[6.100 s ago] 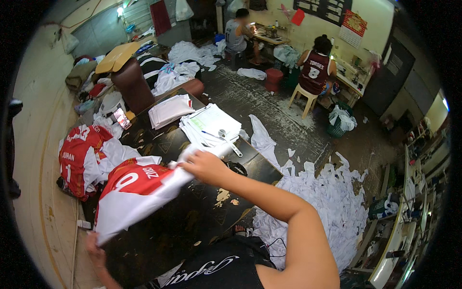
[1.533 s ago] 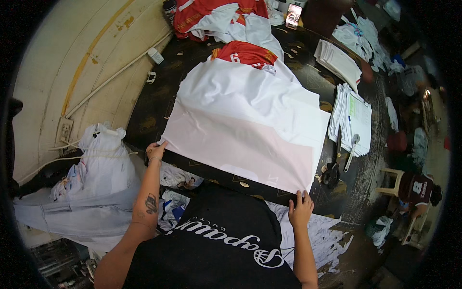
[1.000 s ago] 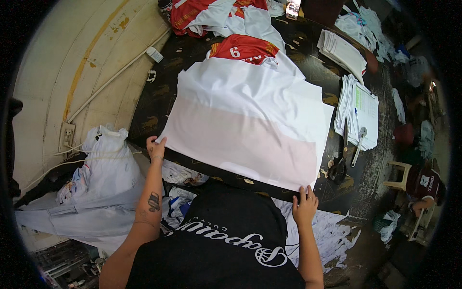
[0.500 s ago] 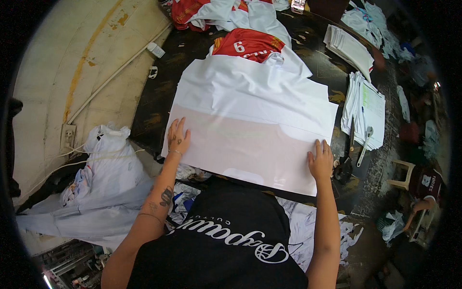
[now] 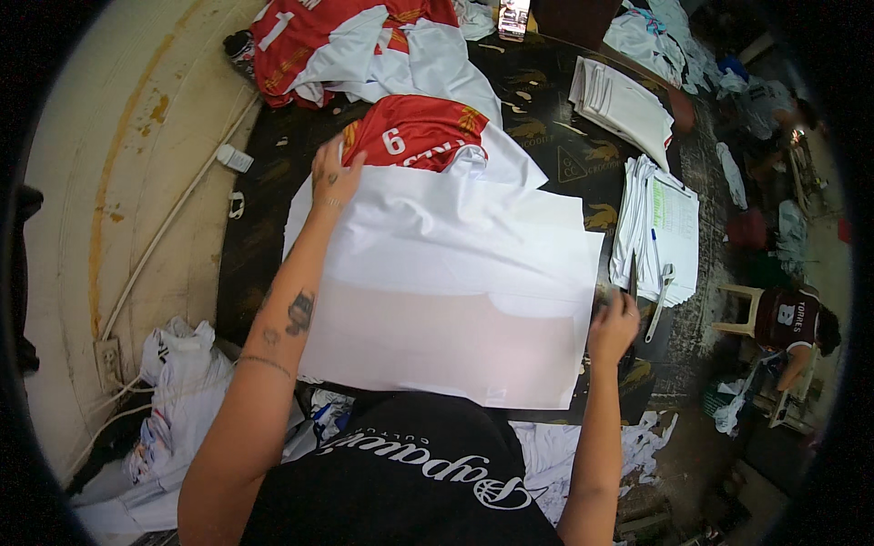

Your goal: The person repeatedly places white fabric sheets on a table, aligns them, and cuts them into smaller pieces using scissors. They also handle red and white jerseys, placing them on the table and cutting along their edges. The workspace is cluttered with fabric scraps and other materials.

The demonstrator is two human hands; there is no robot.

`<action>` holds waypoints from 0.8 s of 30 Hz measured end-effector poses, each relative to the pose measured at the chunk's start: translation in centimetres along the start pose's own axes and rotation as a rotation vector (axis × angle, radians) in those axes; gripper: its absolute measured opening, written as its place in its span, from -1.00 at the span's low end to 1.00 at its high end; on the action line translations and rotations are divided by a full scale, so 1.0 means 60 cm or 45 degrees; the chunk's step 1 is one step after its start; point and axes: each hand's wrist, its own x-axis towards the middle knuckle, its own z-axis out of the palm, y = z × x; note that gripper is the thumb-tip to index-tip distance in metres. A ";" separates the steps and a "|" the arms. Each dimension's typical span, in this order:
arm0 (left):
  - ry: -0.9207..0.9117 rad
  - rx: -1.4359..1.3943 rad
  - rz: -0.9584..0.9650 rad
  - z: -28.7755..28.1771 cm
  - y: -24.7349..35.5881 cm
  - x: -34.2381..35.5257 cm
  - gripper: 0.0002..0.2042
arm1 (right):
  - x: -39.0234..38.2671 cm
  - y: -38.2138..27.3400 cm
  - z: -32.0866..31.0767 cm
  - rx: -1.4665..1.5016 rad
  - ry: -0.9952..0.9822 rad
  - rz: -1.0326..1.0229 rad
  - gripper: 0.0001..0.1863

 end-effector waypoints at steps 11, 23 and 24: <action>-0.122 -0.779 0.139 0.111 0.168 0.346 -0.53 | 0.011 0.078 0.021 -0.026 -0.052 0.363 -0.41; -0.788 0.513 -0.532 -0.063 -0.094 -0.134 -0.25 | 0.102 -0.114 0.040 0.292 -0.288 -0.465 -0.43; -0.549 0.490 -0.373 -0.068 -0.115 -0.156 -0.28 | 0.095 -0.115 0.038 0.288 -0.286 -0.439 -0.41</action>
